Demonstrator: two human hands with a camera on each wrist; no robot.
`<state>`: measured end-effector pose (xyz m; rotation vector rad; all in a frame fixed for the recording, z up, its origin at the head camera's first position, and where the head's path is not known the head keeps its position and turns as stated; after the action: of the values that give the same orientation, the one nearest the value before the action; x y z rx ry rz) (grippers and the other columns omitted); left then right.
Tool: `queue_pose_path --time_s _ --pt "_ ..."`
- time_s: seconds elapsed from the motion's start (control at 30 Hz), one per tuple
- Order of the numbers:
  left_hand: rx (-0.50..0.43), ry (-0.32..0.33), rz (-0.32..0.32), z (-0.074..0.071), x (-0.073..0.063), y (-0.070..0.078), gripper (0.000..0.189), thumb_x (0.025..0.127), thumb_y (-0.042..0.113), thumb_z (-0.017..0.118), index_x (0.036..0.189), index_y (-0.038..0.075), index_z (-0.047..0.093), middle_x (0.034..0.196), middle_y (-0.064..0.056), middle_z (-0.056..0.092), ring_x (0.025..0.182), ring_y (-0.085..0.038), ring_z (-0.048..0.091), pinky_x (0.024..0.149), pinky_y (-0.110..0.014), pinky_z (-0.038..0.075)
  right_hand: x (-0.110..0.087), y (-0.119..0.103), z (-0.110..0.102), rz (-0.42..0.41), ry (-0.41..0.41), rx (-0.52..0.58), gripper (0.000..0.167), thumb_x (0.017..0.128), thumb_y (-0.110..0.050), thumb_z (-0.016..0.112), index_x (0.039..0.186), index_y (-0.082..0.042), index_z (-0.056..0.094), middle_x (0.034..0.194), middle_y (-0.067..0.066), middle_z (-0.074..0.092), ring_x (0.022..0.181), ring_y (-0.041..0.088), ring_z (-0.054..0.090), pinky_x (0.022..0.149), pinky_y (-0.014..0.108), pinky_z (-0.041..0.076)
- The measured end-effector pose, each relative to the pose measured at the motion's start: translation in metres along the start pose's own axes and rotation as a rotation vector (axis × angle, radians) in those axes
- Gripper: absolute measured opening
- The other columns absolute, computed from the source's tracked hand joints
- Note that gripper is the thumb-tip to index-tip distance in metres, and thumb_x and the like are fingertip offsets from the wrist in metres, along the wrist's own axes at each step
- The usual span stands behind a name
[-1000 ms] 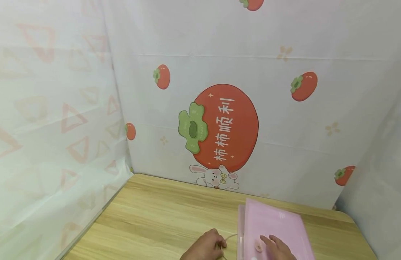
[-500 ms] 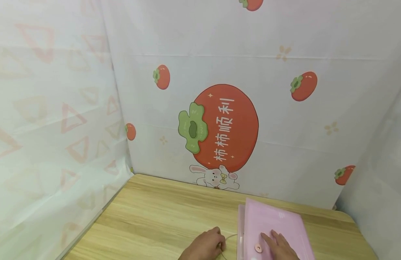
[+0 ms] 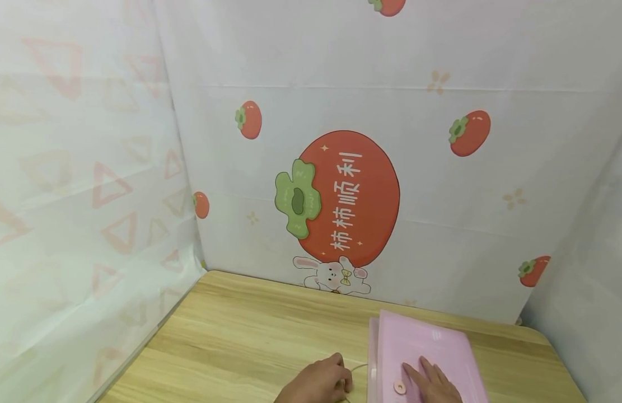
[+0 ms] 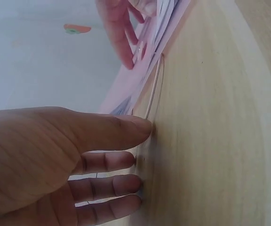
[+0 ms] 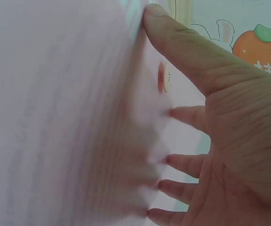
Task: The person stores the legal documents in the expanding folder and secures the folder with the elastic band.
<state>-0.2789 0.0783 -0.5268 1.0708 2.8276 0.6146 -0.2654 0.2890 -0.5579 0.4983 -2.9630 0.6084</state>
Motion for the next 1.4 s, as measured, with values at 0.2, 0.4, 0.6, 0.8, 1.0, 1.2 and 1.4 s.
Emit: queue_pose_path --time_s 0.2,0.4,0.6,0.8,1.0,1.2,1.4 --pt "-0.002 -0.019 0.012 0.001 0.001 0.001 0.019 0.089 0.008 0.077 0.088 0.027 0.078 0.086 0.018 0.046 0.066 0.002 0.04 0.063 -0.015 0.041 -0.002 0.007 0.007 0.141 -0.063 -0.053 0.091 0.074 -0.066 0.079 0.141 -0.007 0.057 0.144 0.034 0.047 0.126 0.061 0.044 0.092 0.081 0.034" --pt "0.032 0.0 0.055 0.002 0.003 0.004 0.011 0.09 0.016 0.08 0.087 0.026 0.077 0.086 0.017 0.045 0.067 0.003 0.04 0.062 -0.013 0.04 -0.006 0.009 0.011 0.192 -0.088 -0.072 0.088 0.079 -0.07 0.073 0.147 -0.018 0.054 0.152 0.031 0.04 0.133 0.062 0.036 0.092 0.09 0.019" --pt "0.045 0.007 0.06 0.001 0.003 0.01 0.014 0.09 0.013 0.079 0.084 0.025 0.075 0.083 0.017 0.044 0.066 0.003 0.039 0.06 -0.013 0.038 -0.008 0.013 0.015 0.176 -0.064 -0.081 0.084 0.079 -0.071 0.072 0.15 -0.031 0.053 0.154 0.031 0.039 0.134 0.062 0.035 0.092 0.091 0.017" --pt "-0.018 -0.073 -0.041 0.009 0.004 0.005 0.023 0.088 0.007 0.077 0.097 0.028 0.076 0.089 0.018 0.049 0.068 0.001 0.044 0.065 -0.018 0.045 -0.007 0.019 0.023 0.212 -0.109 -0.092 0.086 0.081 -0.074 0.067 0.152 -0.029 0.051 0.156 0.029 0.037 0.136 0.062 0.034 0.092 0.091 0.014" --pt "-0.103 -0.088 -0.053 0.014 0.007 0.005 0.022 0.086 0.011 0.08 0.101 0.028 0.077 0.088 0.018 0.052 0.072 0.001 0.046 0.068 -0.018 0.045 -0.008 0.019 0.023 0.223 -0.117 -0.094 0.09 0.079 -0.076 0.067 0.152 -0.026 0.05 0.156 0.029 0.036 0.136 0.061 0.034 0.093 0.091 0.014" --pt "-0.174 -0.13 0.031 0.021 0.012 0.013 0.024 0.085 0.007 0.082 0.106 0.02 0.08 0.086 0.017 0.054 0.074 0.004 0.046 0.068 -0.014 0.044 -0.011 0.014 0.019 0.196 -0.081 -0.069 0.087 0.079 -0.073 0.07 0.151 -0.029 0.052 0.155 0.031 0.037 0.135 0.062 0.035 0.091 0.092 0.014" --pt "-0.14 -0.164 0.11 0.023 0.01 0.021 0.022 0.087 0.029 0.085 0.107 0.019 0.081 0.086 0.017 0.053 0.073 0.005 0.046 0.064 -0.011 0.042 -0.011 0.015 0.02 0.195 -0.1 -0.045 0.087 0.079 -0.072 0.07 0.153 -0.03 0.05 0.156 0.032 0.035 0.135 0.064 0.034 0.09 0.093 0.012"
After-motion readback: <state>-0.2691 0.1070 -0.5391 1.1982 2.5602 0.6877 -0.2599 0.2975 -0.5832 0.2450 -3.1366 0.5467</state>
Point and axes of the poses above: each hand's wrist, its own x-axis towards the middle knuckle, its own z-axis out of the palm, y = z × x, the point moved 10 cm from there along x, towards the middle knuckle
